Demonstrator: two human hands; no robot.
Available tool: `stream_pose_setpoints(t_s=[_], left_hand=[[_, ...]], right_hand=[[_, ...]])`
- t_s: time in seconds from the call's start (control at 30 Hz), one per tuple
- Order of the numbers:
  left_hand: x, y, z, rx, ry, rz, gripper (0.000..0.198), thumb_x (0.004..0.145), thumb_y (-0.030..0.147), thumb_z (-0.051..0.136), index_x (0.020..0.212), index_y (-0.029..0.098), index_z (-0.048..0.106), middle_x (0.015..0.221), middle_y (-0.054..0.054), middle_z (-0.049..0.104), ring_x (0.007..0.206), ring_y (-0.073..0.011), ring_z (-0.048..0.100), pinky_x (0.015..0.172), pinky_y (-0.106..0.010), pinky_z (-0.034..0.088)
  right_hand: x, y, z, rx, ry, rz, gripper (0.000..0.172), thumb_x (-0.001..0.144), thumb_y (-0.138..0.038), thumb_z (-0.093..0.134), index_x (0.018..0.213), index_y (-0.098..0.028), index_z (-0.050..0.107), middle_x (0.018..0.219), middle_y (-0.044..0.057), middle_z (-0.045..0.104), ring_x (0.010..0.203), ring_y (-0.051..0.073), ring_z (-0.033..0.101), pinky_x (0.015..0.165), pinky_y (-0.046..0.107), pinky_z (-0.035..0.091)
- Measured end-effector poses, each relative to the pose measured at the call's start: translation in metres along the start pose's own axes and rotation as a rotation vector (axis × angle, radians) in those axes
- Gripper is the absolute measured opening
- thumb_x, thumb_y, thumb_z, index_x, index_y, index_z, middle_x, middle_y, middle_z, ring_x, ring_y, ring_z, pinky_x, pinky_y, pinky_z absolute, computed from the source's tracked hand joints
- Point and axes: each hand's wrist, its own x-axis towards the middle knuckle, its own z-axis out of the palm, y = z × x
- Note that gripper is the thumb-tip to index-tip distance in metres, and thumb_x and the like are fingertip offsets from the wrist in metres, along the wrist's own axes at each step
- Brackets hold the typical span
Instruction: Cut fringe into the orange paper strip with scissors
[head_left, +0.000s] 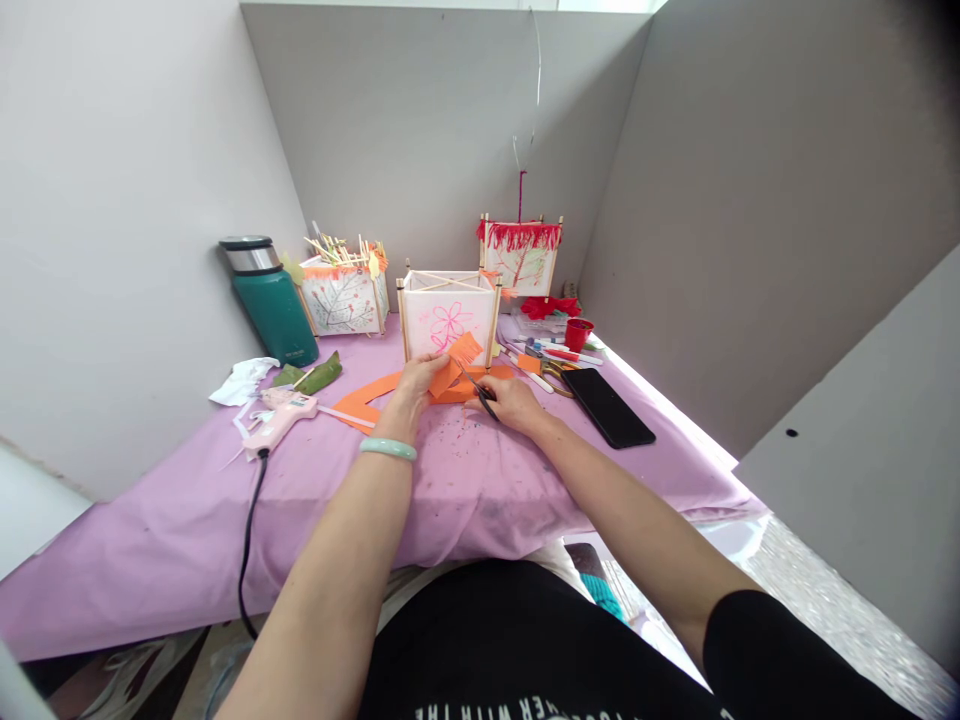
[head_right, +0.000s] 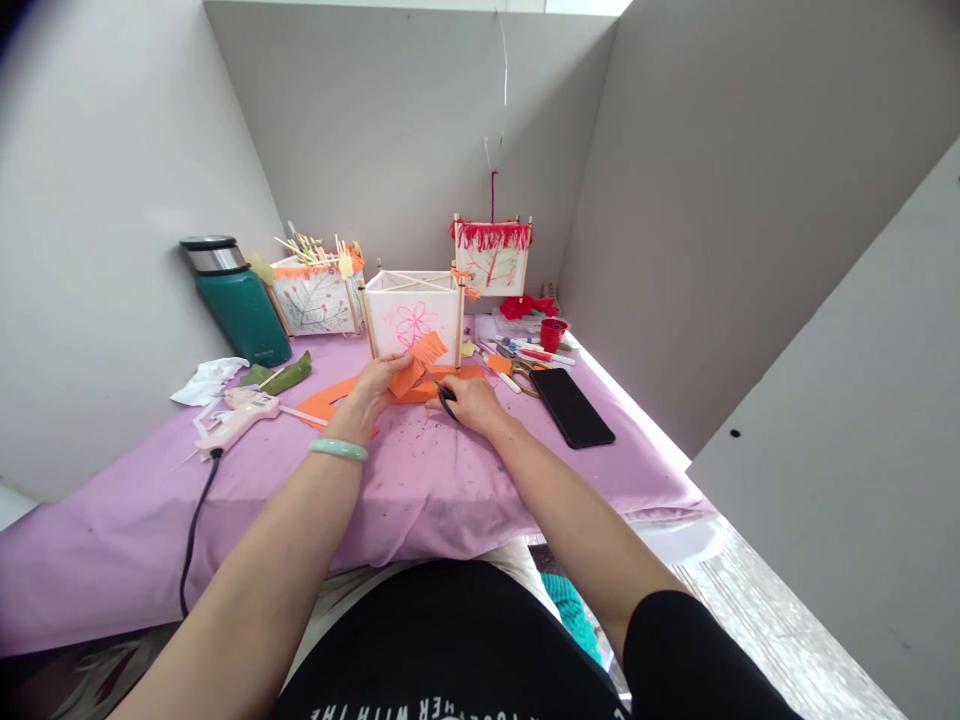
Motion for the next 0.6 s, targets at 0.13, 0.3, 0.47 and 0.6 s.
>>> stream_pose_setpoints(t_s=[0.13,0.3,0.47,0.6], left_hand=[[-0.0004,0.0000,-0.0010,-0.002,0.002,0.009,0.004,0.073,0.006,0.057,0.072,0.010,0.058,0.055,-0.002,0.060,0.048,-0.0121,0.057,0.055,-0.027,0.050],[0.0023,-0.0015,-0.0037,-0.022,0.006,0.028,0.001,0.072,0.009,0.059,0.071,0.010,0.059,0.057,-0.003,0.060,0.052,-0.0127,0.058,0.060,-0.028,0.051],[0.0057,-0.0025,-0.0057,-0.051,0.022,0.045,0.001,0.072,0.010,0.059,0.072,0.010,0.059,0.058,-0.003,0.061,0.054,-0.0129,0.059,0.063,-0.030,0.052],[0.0067,-0.0022,-0.0060,-0.066,0.038,0.051,0.001,0.072,0.009,0.058,0.072,0.010,0.059,0.060,-0.004,0.062,0.055,-0.0139,0.060,0.063,-0.030,0.052]], right_hand=[[0.0001,-0.0004,-0.0004,0.002,0.004,0.005,0.044,0.077,-0.060,0.055,0.089,-0.019,0.064,0.077,0.005,0.067,0.070,0.017,0.059,0.060,0.024,0.033],[-0.0001,-0.0002,-0.0002,-0.008,0.005,-0.002,0.044,0.077,-0.060,0.055,0.089,-0.019,0.064,0.076,0.005,0.067,0.070,0.017,0.058,0.059,0.024,0.033],[-0.0007,-0.0011,0.0000,-0.006,0.000,-0.005,0.041,0.076,-0.058,0.057,0.084,-0.018,0.063,0.073,0.004,0.065,0.066,0.015,0.057,0.057,0.023,0.030],[-0.0010,-0.0011,0.0001,0.007,0.007,-0.007,0.043,0.076,-0.060,0.055,0.081,-0.018,0.062,0.070,0.003,0.064,0.063,0.014,0.055,0.055,0.022,0.029]])
